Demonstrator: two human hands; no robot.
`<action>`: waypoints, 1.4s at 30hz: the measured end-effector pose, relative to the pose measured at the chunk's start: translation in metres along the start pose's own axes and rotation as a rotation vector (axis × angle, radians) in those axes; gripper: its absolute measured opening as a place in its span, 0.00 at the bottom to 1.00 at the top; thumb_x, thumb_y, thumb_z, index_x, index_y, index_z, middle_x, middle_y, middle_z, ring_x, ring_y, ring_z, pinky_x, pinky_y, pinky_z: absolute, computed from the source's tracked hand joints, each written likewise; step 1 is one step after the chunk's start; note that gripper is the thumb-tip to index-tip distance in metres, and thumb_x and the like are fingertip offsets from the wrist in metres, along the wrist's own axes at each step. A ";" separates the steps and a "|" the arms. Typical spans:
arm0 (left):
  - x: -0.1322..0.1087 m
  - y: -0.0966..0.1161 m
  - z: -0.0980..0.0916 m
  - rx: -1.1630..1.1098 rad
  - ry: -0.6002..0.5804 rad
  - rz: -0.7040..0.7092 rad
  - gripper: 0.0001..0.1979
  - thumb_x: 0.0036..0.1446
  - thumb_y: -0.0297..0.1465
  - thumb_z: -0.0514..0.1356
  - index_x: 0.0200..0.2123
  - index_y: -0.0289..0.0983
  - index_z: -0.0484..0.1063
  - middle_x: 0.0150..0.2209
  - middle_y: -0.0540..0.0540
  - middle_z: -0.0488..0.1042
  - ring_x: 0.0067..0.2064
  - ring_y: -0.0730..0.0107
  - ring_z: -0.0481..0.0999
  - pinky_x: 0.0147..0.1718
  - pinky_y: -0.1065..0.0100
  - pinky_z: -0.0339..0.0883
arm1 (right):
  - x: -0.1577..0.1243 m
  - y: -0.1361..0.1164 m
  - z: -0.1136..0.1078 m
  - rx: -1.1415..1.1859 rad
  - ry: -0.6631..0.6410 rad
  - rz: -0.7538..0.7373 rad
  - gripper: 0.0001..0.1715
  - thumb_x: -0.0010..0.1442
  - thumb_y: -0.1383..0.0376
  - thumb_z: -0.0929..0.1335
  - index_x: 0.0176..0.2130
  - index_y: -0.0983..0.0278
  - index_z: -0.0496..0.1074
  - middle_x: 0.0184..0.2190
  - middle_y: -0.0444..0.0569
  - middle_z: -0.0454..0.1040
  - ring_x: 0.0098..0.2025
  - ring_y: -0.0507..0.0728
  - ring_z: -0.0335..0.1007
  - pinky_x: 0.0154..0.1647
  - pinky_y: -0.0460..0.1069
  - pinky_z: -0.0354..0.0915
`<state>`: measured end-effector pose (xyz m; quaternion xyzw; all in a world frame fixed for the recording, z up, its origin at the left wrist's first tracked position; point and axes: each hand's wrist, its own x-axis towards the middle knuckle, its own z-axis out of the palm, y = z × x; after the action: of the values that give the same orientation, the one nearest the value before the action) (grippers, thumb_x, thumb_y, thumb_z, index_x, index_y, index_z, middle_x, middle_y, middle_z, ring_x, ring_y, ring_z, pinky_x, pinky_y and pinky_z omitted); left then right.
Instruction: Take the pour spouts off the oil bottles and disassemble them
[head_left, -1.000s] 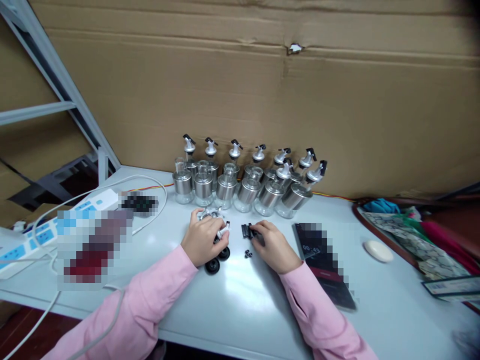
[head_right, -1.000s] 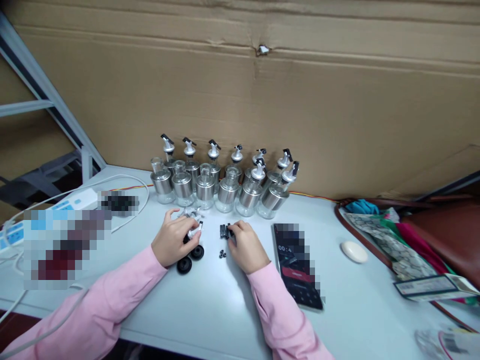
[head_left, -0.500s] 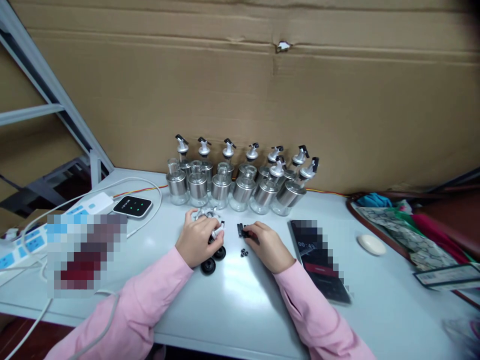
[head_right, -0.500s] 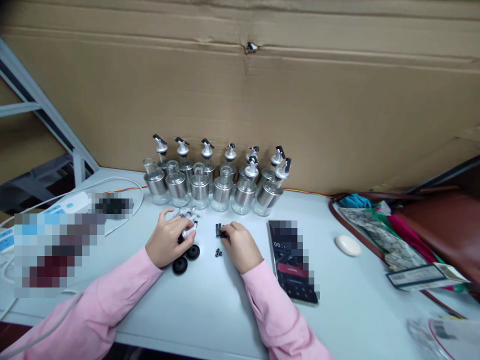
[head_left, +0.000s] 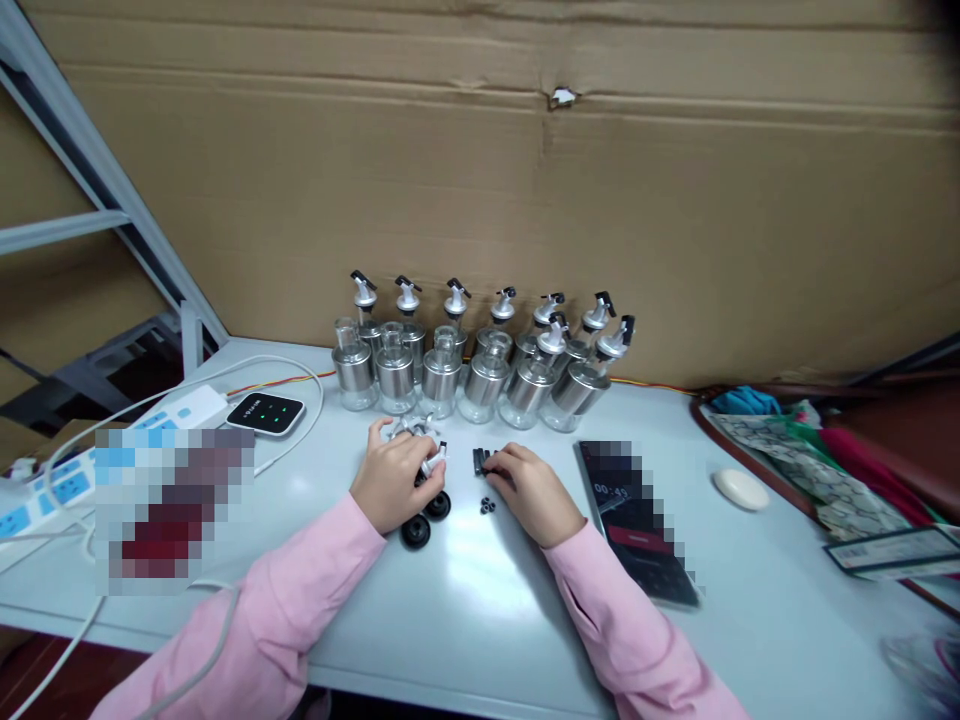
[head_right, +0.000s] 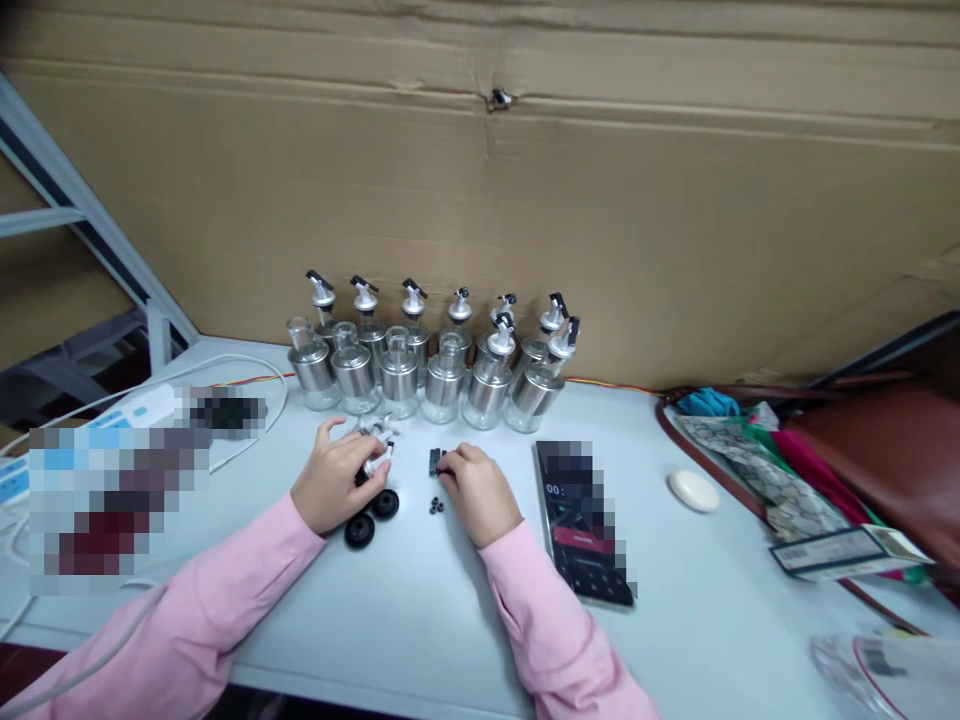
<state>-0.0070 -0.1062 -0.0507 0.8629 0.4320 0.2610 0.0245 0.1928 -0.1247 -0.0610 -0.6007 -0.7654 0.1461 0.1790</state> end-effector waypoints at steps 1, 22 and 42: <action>0.000 0.000 0.000 0.001 0.000 0.000 0.09 0.56 0.33 0.49 0.28 0.36 0.64 0.24 0.51 0.72 0.28 0.71 0.70 0.49 0.53 0.48 | 0.000 0.000 0.000 0.000 0.000 -0.003 0.08 0.53 0.73 0.66 0.34 0.64 0.73 0.33 0.49 0.70 0.38 0.56 0.68 0.41 0.49 0.63; -0.001 0.002 -0.001 -0.005 0.025 0.012 0.08 0.55 0.32 0.50 0.28 0.37 0.65 0.24 0.51 0.73 0.27 0.70 0.70 0.49 0.53 0.48 | 0.000 -0.002 0.004 0.006 0.003 -0.056 0.03 0.53 0.68 0.68 0.32 0.64 0.72 0.32 0.47 0.70 0.37 0.55 0.67 0.38 0.48 0.62; -0.001 0.001 0.000 0.012 0.000 0.012 0.08 0.56 0.32 0.50 0.28 0.36 0.65 0.25 0.51 0.73 0.28 0.70 0.71 0.50 0.53 0.47 | 0.000 -0.006 0.009 0.017 0.027 -0.112 0.03 0.53 0.67 0.69 0.32 0.63 0.72 0.32 0.47 0.70 0.38 0.55 0.65 0.40 0.49 0.62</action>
<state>-0.0066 -0.1079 -0.0504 0.8657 0.4282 0.2587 0.0178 0.1835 -0.1268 -0.0660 -0.5574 -0.7940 0.1341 0.2023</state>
